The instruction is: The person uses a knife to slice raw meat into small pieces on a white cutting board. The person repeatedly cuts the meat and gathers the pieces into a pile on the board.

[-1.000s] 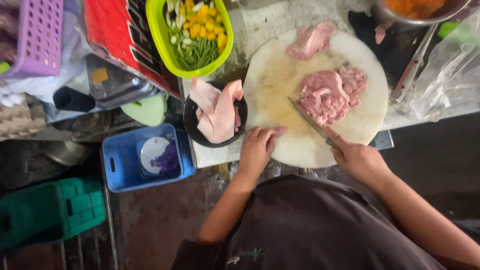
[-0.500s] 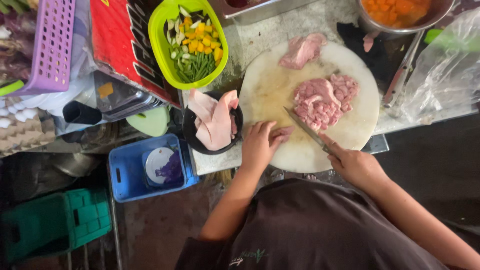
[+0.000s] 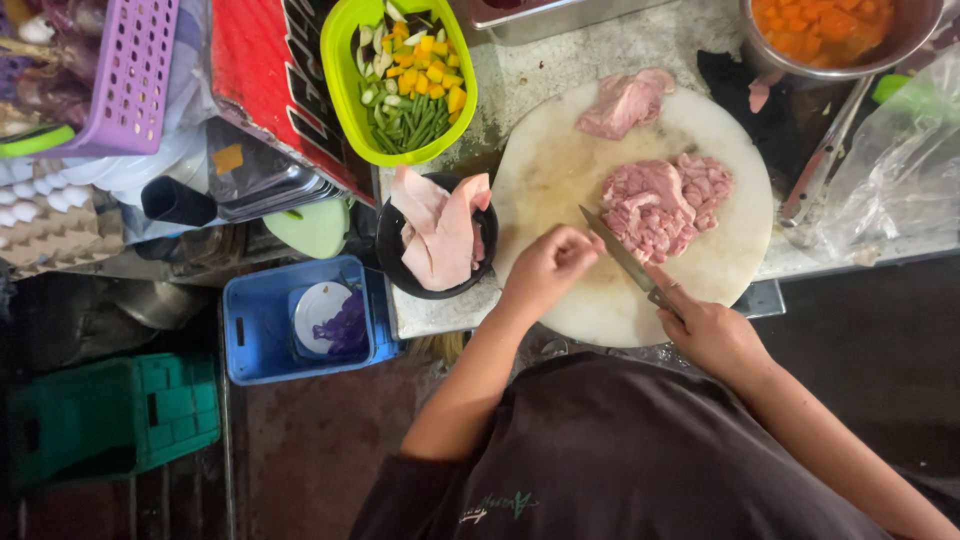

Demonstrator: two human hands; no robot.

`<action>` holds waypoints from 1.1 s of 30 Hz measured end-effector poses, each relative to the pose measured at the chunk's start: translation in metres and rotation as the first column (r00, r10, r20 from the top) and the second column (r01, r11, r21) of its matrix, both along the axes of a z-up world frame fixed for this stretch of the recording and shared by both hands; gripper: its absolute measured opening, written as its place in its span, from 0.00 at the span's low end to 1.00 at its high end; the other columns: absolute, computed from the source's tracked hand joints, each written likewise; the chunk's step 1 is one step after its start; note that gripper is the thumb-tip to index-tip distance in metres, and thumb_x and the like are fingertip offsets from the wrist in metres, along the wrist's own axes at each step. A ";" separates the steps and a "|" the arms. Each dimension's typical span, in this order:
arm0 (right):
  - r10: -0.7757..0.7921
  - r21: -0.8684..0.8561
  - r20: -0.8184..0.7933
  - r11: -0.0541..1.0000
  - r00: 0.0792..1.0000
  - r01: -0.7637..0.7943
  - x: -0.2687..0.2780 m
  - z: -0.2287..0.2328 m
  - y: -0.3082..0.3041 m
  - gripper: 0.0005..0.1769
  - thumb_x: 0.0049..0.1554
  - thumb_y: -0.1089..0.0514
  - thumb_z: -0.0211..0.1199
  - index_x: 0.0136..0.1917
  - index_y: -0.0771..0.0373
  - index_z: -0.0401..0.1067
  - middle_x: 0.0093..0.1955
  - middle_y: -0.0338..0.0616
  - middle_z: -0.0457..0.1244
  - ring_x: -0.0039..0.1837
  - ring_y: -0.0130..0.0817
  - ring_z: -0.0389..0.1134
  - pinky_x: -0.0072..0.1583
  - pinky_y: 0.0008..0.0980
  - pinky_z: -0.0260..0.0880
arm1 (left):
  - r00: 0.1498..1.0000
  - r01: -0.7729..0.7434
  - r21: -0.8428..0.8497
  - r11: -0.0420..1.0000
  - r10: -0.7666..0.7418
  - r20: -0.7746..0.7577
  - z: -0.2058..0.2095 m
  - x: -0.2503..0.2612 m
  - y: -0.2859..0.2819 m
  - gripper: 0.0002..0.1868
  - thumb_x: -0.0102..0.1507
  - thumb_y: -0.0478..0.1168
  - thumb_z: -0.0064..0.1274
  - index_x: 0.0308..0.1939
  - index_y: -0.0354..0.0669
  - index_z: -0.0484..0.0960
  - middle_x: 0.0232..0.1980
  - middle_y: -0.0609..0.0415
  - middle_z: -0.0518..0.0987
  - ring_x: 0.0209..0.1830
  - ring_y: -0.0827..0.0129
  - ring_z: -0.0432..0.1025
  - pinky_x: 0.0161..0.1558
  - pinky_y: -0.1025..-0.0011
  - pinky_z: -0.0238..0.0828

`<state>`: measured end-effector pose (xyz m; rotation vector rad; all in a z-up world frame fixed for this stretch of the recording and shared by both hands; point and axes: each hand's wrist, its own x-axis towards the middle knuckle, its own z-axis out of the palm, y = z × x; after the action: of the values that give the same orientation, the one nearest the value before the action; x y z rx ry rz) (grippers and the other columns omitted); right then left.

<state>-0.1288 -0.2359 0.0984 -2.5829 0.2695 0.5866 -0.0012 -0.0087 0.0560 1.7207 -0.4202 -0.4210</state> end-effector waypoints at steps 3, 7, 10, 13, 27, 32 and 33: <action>0.029 0.022 0.086 0.999 0.996 -0.031 0.001 0.000 -0.002 0.41 0.60 0.45 0.52 0.83 0.34 0.42 0.49 0.55 0.71 0.48 0.58 0.73 0.52 0.53 0.73 | 0.947 0.010 0.316 0.949 -0.111 0.301 0.007 -0.002 0.001 0.09 0.62 0.41 0.63 0.43 0.45 0.81 0.43 0.56 0.80 0.40 0.64 0.78 0.42 0.68 0.74; 0.060 -0.069 0.008 0.996 0.998 -0.059 0.002 0.002 -0.004 0.41 0.62 0.45 0.52 0.84 0.33 0.42 0.46 0.55 0.71 0.47 0.55 0.74 0.52 0.51 0.74 | 0.843 -0.187 0.556 0.810 -0.159 0.514 0.012 -0.010 0.017 0.16 0.53 0.39 0.65 0.44 0.48 0.82 0.50 0.54 0.77 0.50 0.54 0.73 0.47 0.60 0.72; 0.126 -0.094 0.095 0.989 0.988 -0.117 -0.008 0.004 0.000 0.40 0.60 0.46 0.52 0.82 0.33 0.44 0.47 0.50 0.71 0.42 0.53 0.73 0.47 0.51 0.75 | 0.806 -0.244 0.557 0.793 -0.153 0.572 0.014 -0.024 0.023 0.17 0.52 0.40 0.66 0.43 0.47 0.81 0.50 0.55 0.77 0.53 0.54 0.70 0.52 0.56 0.67; 0.197 -0.120 0.142 0.976 0.970 -0.180 -0.012 0.007 0.005 0.40 0.59 0.46 0.54 0.82 0.36 0.45 0.46 0.49 0.71 0.38 0.53 0.73 0.43 0.50 0.75 | 0.728 -0.264 0.449 0.854 -0.129 0.673 0.018 -0.030 0.019 0.15 0.53 0.43 0.65 0.42 0.47 0.81 0.49 0.55 0.76 0.54 0.54 0.69 0.55 0.55 0.62; 0.339 -0.113 0.254 0.941 0.906 -0.320 0.006 -0.011 0.033 0.40 0.58 0.55 0.54 0.82 0.48 0.47 0.45 0.51 0.71 0.38 0.51 0.73 0.38 0.49 0.74 | 0.717 -0.293 0.308 0.905 -0.005 0.697 -0.011 -0.043 0.008 0.06 0.61 0.41 0.61 0.39 0.48 0.81 0.46 0.60 0.79 0.53 0.60 0.70 0.55 0.59 0.64; 0.312 -0.104 0.174 0.949 0.934 -0.298 0.019 -0.019 0.037 0.42 0.59 0.53 0.54 0.83 0.46 0.44 0.45 0.51 0.71 0.42 0.53 0.73 0.45 0.50 0.75 | 0.726 -0.309 0.274 0.911 0.040 0.687 -0.010 -0.042 0.008 0.06 0.61 0.41 0.62 0.38 0.48 0.81 0.47 0.61 0.80 0.53 0.61 0.70 0.55 0.59 0.64; 0.320 -0.122 0.129 0.944 0.939 -0.305 0.012 -0.017 0.031 0.43 0.59 0.52 0.54 0.84 0.46 0.43 0.45 0.51 0.71 0.42 0.53 0.74 0.46 0.50 0.75 | 0.722 -0.316 0.275 0.908 0.043 0.690 -0.008 -0.042 0.008 0.06 0.61 0.41 0.63 0.37 0.48 0.81 0.47 0.61 0.80 0.53 0.61 0.71 0.55 0.59 0.64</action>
<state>-0.1163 -0.2046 0.0814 -2.7718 -0.1714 0.4968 -0.0429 -0.0006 0.0477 2.2557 -0.7124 0.3291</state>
